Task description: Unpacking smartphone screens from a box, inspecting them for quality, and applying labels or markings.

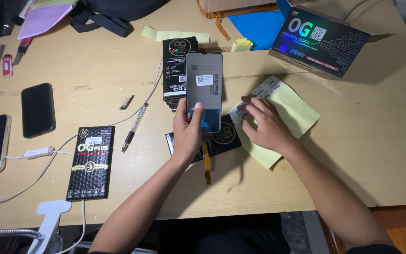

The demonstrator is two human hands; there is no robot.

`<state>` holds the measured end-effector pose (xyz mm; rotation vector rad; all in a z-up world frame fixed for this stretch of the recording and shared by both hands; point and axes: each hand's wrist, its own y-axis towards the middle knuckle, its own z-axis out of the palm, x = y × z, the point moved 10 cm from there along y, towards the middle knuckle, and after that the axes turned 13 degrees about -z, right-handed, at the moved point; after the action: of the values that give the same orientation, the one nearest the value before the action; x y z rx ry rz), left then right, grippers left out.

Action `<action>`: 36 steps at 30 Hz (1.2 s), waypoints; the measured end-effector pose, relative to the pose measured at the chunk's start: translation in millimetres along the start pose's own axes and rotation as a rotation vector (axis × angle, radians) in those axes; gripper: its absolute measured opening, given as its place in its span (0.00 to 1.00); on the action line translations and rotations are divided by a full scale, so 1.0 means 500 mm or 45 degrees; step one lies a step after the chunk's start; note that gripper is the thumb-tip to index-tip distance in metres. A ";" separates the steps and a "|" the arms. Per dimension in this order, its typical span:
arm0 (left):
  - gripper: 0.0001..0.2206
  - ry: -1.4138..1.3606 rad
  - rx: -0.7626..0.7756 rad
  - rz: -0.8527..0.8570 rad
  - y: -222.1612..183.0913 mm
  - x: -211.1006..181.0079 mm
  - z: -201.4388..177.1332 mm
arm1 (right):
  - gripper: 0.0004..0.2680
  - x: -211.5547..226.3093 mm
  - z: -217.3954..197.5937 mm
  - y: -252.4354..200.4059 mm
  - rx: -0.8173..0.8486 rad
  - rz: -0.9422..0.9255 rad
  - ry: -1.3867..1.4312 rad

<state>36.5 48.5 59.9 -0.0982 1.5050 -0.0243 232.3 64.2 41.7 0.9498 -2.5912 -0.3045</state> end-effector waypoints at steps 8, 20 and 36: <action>0.11 0.118 0.043 -0.108 -0.033 -0.045 0.034 | 0.18 -0.018 0.037 0.005 -0.014 0.075 0.150; 0.17 0.404 0.002 -0.215 0.000 0.034 0.019 | 0.22 -0.047 0.067 -0.013 0.103 0.156 0.095; 0.16 0.312 0.009 -0.111 -0.001 0.013 0.017 | 0.14 -0.054 0.044 -0.020 -0.165 0.033 -0.217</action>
<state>45.4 47.7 53.9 -0.1598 1.7442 -0.1149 248.4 76.2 11.6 0.8792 -2.6953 -0.5616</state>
